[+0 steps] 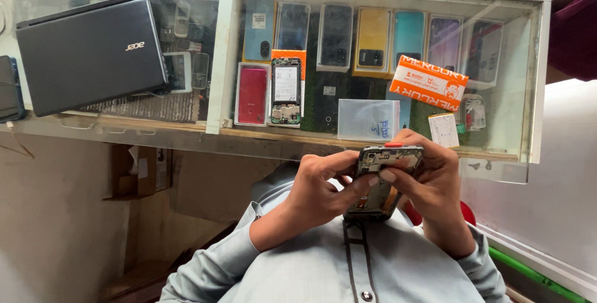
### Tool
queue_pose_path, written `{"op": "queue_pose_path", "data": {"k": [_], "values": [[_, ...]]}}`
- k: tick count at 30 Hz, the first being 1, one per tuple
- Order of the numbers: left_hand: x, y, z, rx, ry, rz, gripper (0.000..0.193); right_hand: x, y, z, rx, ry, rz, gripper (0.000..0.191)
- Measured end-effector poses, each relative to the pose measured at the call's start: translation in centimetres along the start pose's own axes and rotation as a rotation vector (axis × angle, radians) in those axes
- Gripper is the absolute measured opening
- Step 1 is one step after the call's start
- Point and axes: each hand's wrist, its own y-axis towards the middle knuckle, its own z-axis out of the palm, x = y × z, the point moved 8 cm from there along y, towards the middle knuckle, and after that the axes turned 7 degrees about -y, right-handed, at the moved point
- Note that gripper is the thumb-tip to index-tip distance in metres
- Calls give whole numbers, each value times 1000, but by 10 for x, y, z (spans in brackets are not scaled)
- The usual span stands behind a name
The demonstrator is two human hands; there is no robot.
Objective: The person assembles a smartphone by placing a battery into the chassis, connecting internal components, and attaching the back cover. They then power on the device and interact with the touchscreen to verify functionality.
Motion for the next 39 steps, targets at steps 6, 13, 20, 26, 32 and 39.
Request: {"op": "queue_pose_path", "data": {"k": [6, 13, 20, 26, 32, 39], "values": [[-17, -4, 1, 32, 61, 138, 20, 18, -7, 1, 7, -14, -52, 13], [-34, -7, 2, 26, 185, 305, 24, 29, -8, 1, 0, -116, -171, 21], [-48, -4, 2, 21, 233, 393, 28, 41, -4, 3, 30, -161, -269, 21], [-57, -1, 3, 17, 260, 432, 29, 48, -3, 3, 24, -178, -287, 19], [-64, 6, 4, 26, 191, 414, 29, 57, 2, 1, 30, -190, -304, 20], [-67, 10, 5, 29, 165, 405, 30, 64, 5, 0, 31, -210, -308, 20]]}}
